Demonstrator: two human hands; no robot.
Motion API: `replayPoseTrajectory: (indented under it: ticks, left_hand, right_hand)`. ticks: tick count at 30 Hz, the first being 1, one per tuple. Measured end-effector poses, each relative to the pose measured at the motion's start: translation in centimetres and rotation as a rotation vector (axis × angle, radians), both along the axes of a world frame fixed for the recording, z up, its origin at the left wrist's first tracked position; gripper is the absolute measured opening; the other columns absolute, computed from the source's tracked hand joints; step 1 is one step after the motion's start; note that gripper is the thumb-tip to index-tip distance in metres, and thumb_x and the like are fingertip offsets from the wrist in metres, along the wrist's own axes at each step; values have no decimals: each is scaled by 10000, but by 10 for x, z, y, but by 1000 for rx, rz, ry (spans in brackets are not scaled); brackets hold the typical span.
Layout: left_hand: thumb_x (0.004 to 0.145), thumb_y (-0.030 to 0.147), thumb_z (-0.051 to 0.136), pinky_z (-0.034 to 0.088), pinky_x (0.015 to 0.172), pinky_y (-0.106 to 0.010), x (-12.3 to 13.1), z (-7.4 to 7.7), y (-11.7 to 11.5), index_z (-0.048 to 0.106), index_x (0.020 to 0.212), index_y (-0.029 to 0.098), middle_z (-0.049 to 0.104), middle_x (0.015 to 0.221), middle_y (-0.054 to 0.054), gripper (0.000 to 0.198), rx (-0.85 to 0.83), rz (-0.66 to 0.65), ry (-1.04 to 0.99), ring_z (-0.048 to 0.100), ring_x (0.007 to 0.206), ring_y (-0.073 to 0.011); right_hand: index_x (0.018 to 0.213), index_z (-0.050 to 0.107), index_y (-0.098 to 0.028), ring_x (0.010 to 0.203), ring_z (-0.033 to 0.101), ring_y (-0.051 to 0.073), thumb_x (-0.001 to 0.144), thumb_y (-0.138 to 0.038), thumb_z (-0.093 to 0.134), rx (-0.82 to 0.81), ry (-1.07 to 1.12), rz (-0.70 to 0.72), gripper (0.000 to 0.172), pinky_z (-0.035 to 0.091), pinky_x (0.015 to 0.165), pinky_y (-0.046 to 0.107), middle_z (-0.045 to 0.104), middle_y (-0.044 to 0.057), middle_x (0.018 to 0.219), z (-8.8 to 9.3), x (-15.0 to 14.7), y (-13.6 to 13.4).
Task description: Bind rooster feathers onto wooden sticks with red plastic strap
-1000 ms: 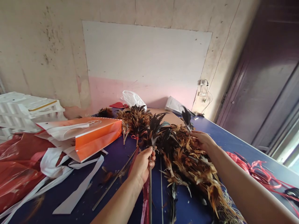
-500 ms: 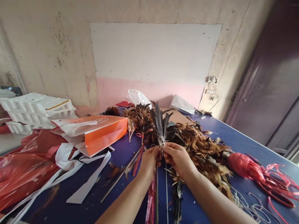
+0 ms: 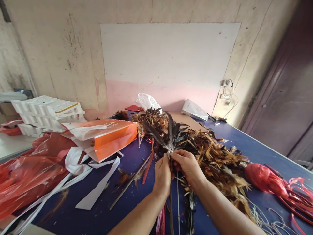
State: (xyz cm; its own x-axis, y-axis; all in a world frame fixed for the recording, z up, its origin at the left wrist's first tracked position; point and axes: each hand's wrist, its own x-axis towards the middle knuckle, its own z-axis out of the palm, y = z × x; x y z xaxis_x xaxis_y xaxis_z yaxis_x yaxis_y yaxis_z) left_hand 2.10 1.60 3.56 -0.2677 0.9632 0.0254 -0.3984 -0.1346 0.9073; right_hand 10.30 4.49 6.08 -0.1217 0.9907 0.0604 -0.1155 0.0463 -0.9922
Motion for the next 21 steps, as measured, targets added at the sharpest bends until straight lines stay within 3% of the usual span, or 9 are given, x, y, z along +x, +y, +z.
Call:
replayPoseTrajectory:
  ticks: [4, 10, 16, 18, 21]
  left_hand:
    - [787, 628, 373, 273, 390, -237, -2, 6, -6, 466, 562, 189, 400, 456, 26, 502, 33, -4, 115, 373, 407, -105]
    - [751, 597, 477, 222, 368, -223, -2, 0, -2, 449, 575, 186, 362, 447, 56, 448, 116, -29, 200, 318, 375, -81]
    - [745, 574, 490, 201, 371, -218, -1, -2, 3, 411, 562, 200, 286, 435, 82, 423, 65, -21, 108, 262, 370, -72]
    - [741, 563, 507, 197, 381, -222, -1, 0, 2, 419, 570, 201, 293, 449, 77, 409, 77, -23, 81, 263, 385, -76]
    - [727, 556, 538, 194, 390, -234, -1, 1, 0, 414, 563, 211, 288, 464, 72, 402, 73, 1, 56, 260, 397, -82]
  right_hand:
    - [670, 608, -124, 441, 419, 67, 631, -294, 651, 85, -138, -41, 180, 329, 404, 182, 501, -35, 501, 0, 2, 2]
    - [767, 669, -139, 517, 508, 125, 737, -335, 551, 305, -522, -74, 231, 400, 485, 222, 608, 27, 601, -2, 8, -1]
    - [551, 583, -149, 531, 432, 112, 835, -313, 431, 627, -720, -168, 362, 348, 531, 228, 562, 30, 551, 4, 7, -17]
    - [589, 598, -159, 555, 458, 122, 818, -312, 465, 611, -650, -207, 306, 361, 552, 235, 583, 37, 596, 1, 6, -15]
    - [651, 602, -178, 559, 500, 140, 740, -327, 574, 414, -446, -228, 176, 385, 540, 245, 593, 28, 597, -7, 3, -10]
